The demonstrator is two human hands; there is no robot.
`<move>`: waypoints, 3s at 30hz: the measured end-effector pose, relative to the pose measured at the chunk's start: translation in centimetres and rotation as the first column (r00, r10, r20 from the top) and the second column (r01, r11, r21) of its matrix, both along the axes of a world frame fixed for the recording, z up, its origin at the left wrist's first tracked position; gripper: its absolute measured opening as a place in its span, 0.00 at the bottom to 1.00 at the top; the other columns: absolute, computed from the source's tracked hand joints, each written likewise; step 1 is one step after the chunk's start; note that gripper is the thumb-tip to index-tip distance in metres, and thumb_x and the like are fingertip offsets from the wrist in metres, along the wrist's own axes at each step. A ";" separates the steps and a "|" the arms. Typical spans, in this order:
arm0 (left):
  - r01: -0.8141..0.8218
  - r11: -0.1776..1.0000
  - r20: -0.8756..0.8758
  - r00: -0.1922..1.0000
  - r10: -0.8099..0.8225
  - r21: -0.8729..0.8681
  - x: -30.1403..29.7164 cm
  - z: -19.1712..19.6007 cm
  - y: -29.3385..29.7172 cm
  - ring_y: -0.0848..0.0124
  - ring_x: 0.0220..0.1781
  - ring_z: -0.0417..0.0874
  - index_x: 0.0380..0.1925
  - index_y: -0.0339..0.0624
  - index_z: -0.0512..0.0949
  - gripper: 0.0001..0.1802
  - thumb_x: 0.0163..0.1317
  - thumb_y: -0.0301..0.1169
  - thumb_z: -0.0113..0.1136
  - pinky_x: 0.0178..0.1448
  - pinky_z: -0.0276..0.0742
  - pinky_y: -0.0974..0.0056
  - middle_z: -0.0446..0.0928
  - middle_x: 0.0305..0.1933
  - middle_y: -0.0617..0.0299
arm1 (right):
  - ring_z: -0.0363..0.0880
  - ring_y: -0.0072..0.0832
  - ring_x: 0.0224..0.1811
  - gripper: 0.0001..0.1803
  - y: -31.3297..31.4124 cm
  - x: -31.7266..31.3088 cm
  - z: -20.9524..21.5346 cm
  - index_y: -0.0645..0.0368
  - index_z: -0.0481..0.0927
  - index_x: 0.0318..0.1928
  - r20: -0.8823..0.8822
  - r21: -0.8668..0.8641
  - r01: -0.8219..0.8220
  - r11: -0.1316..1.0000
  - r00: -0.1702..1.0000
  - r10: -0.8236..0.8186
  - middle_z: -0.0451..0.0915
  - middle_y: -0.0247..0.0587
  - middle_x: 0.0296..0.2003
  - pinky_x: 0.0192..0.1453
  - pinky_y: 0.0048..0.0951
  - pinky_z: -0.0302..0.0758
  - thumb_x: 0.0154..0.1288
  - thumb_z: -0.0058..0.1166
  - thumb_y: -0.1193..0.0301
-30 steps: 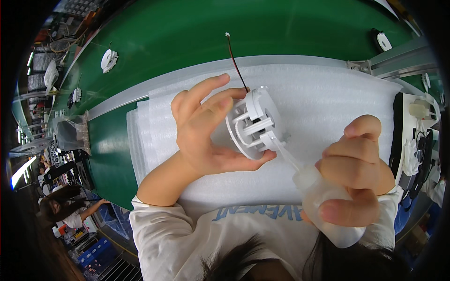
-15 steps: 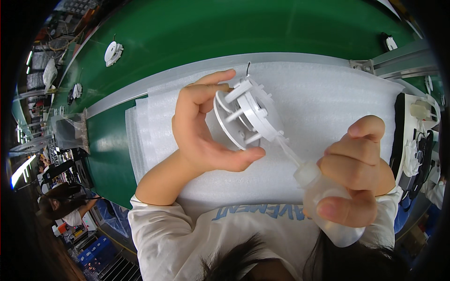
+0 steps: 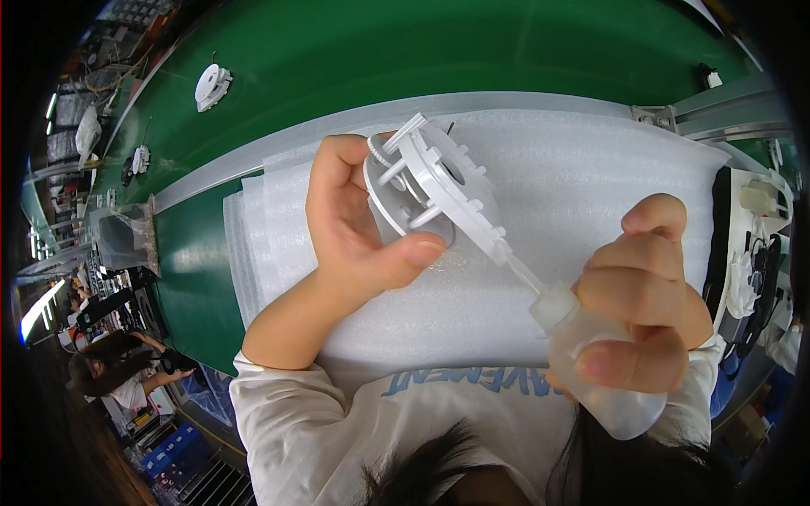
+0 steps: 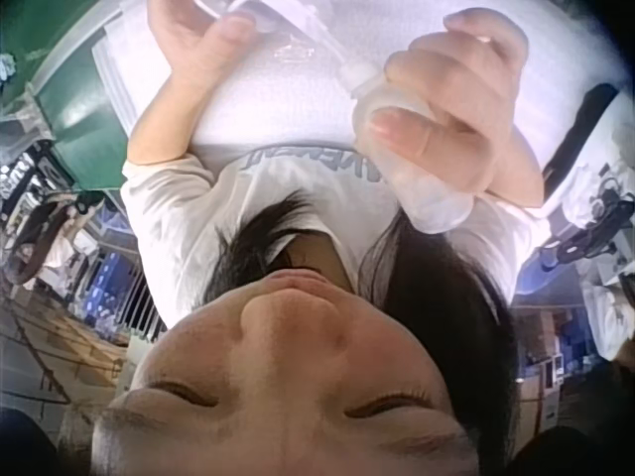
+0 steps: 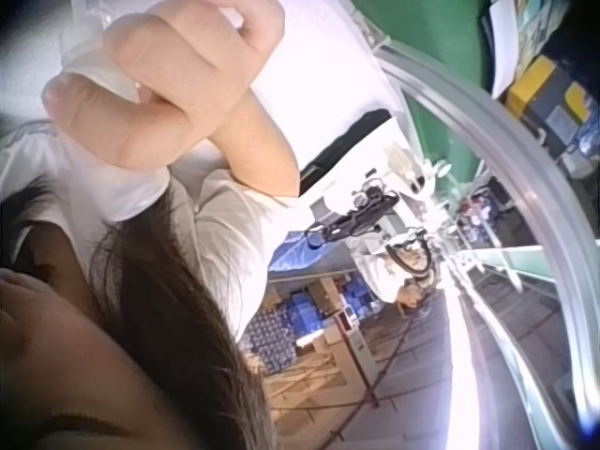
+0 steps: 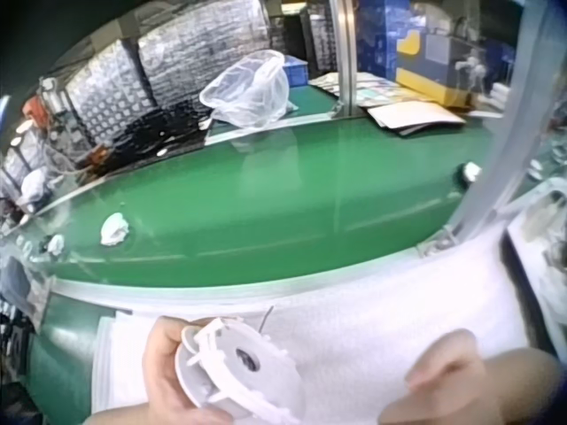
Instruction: The person assembles plastic electronic housing components by applying liquid adhesive from a squeeze bottle to specific joints.
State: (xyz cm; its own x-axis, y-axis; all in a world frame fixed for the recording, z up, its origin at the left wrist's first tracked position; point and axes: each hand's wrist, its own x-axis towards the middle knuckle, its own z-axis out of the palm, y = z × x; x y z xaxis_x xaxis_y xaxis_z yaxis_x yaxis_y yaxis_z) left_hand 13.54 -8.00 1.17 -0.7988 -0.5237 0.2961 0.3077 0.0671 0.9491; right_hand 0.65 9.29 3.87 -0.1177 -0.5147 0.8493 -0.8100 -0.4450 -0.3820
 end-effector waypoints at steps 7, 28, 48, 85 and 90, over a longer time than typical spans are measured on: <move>-0.227 0.873 0.013 0.966 0.258 -0.431 -0.6 -0.2 -2.9 0.72 0.35 0.74 0.38 0.36 0.66 0.33 0.37 0.43 0.72 0.41 0.70 0.66 0.73 0.36 0.59 | 0.64 0.24 0.24 0.28 0.1 -1.0 -0.8 0.47 0.63 0.40 0.714 0.155 -0.434 0.888 0.670 0.203 0.68 0.32 0.24 0.38 0.30 0.59 0.43 0.64 0.53; 0.549 0.377 0.535 0.157 0.830 -0.746 -4.8 5.2 -26.6 0.56 0.46 0.77 0.47 0.42 0.74 0.37 0.38 0.54 0.57 0.48 0.72 0.59 0.76 0.44 0.48 | 0.69 0.21 0.30 0.25 -3.3 -5.2 -4.8 0.59 0.70 0.43 0.971 0.001 -0.589 0.808 0.194 0.140 0.71 0.35 0.27 0.32 0.23 0.68 0.46 0.56 0.59; -0.168 0.949 -0.020 0.986 0.168 -0.268 -2.9 2.3 -3.2 0.65 0.48 0.74 0.56 0.38 0.57 0.42 0.39 0.22 0.70 0.53 0.71 0.66 0.64 0.54 0.55 | 0.62 0.20 0.27 0.31 -0.2 -3.8 -2.1 0.52 0.63 0.47 0.632 -0.028 -0.335 0.942 0.724 0.276 0.67 0.34 0.29 0.35 0.22 0.62 0.46 0.63 0.54; 0.079 0.584 -0.038 0.982 -0.184 -0.808 -0.9 0.0 -0.8 0.53 0.40 0.74 0.42 0.27 0.71 0.23 0.46 0.31 0.61 0.35 0.71 0.59 0.68 0.48 0.40 | 0.63 0.26 0.24 0.23 1.0 -1.2 0.8 0.42 0.66 0.39 0.179 0.124 -0.085 0.989 0.982 0.062 0.71 0.36 0.27 0.40 0.39 0.55 0.46 0.63 0.55; 0.164 0.763 0.112 0.986 -0.120 -0.625 -0.1 -0.2 -0.7 0.54 0.38 0.75 0.46 0.27 0.66 0.27 0.46 0.29 0.60 0.33 0.70 0.60 0.68 0.48 0.42 | 0.62 0.25 0.22 0.21 0.9 -1.0 0.5 0.43 0.66 0.40 0.114 0.106 -0.050 0.993 0.993 0.038 0.71 0.36 0.25 0.40 0.40 0.55 0.49 0.61 0.56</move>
